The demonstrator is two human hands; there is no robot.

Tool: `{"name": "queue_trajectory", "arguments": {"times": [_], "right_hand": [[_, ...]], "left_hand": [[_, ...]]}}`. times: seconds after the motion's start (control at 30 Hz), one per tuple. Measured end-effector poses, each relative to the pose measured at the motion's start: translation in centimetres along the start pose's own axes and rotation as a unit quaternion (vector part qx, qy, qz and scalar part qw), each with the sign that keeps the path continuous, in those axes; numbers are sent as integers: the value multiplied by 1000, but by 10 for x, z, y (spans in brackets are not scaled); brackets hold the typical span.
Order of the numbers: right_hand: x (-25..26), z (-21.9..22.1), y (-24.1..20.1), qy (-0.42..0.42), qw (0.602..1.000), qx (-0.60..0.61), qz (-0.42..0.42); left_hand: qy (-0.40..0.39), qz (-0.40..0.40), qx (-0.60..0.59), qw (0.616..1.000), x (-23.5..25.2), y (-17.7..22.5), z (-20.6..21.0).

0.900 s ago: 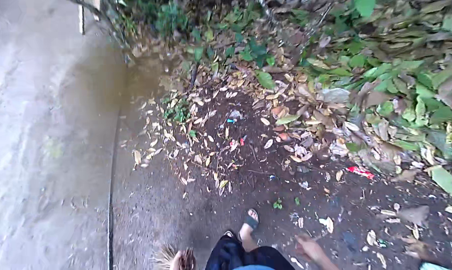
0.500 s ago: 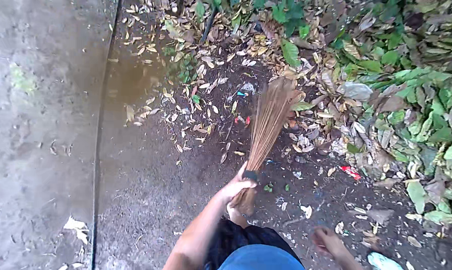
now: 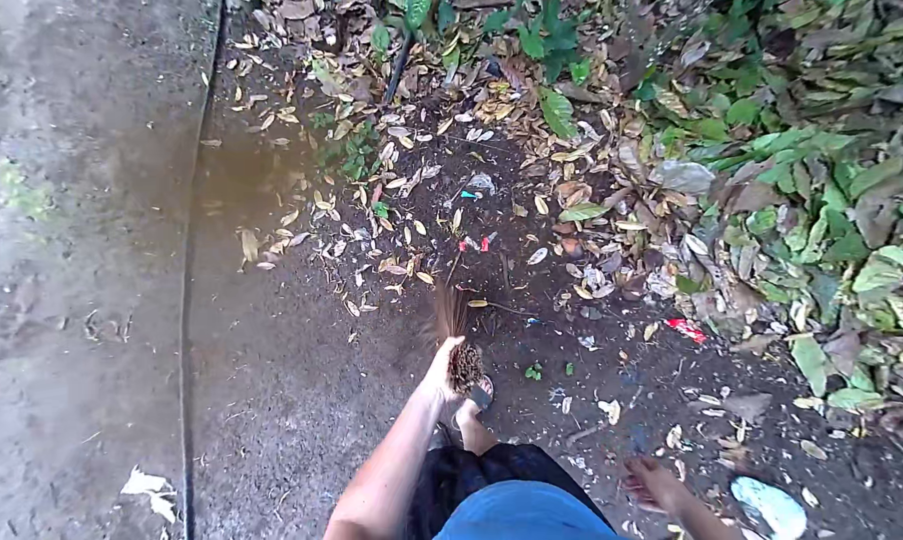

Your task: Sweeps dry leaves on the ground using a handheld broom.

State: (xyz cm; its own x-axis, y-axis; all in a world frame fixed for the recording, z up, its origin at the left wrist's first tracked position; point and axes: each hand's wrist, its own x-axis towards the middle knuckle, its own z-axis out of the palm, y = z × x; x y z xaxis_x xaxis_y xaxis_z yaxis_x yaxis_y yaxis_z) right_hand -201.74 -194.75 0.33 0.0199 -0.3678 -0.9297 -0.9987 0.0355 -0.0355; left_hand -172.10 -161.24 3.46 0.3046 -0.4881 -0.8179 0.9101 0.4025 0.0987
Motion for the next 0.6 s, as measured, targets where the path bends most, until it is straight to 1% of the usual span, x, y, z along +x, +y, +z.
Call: {"name": "queue_trajectory", "arguments": {"times": [0.03,0.07,0.1,0.17,0.2,0.27,0.37,0.43,0.5,0.57,0.6], "right_hand": [[-2,-1,-3,5,1000,4,-2],[-6,-1,-9,9,1000,12,-7],[-9,-1,-18,11,999,23,-18],[-7,3,-37,4,998,42,-55],[-4,6,-47,-2,996,48,-70],[-1,14,-66,-14,994,55,-94],[4,25,-81,-25,991,68,-111],[3,33,-84,-24,991,79,-101],[-3,38,-81,-25,992,81,-92],[-10,40,-72,-22,993,69,-91],[-16,42,-71,-16,994,64,-85]], "left_hand": [[-61,-1,5,998,5,5,-6],[-101,11,20,995,4,6,-19],[-120,33,50,991,-4,5,-38],[-122,80,120,982,-30,2,-84],[-99,97,149,979,-49,-1,-106],[-17,119,170,978,-93,-13,-146],[100,152,111,977,-152,-34,-193],[164,172,36,971,-174,-39,-215],[253,181,-24,950,-170,-27,-226],[343,185,-46,920,-149,-1,-238],[365,184,-55,911,-135,12,-247]]}}
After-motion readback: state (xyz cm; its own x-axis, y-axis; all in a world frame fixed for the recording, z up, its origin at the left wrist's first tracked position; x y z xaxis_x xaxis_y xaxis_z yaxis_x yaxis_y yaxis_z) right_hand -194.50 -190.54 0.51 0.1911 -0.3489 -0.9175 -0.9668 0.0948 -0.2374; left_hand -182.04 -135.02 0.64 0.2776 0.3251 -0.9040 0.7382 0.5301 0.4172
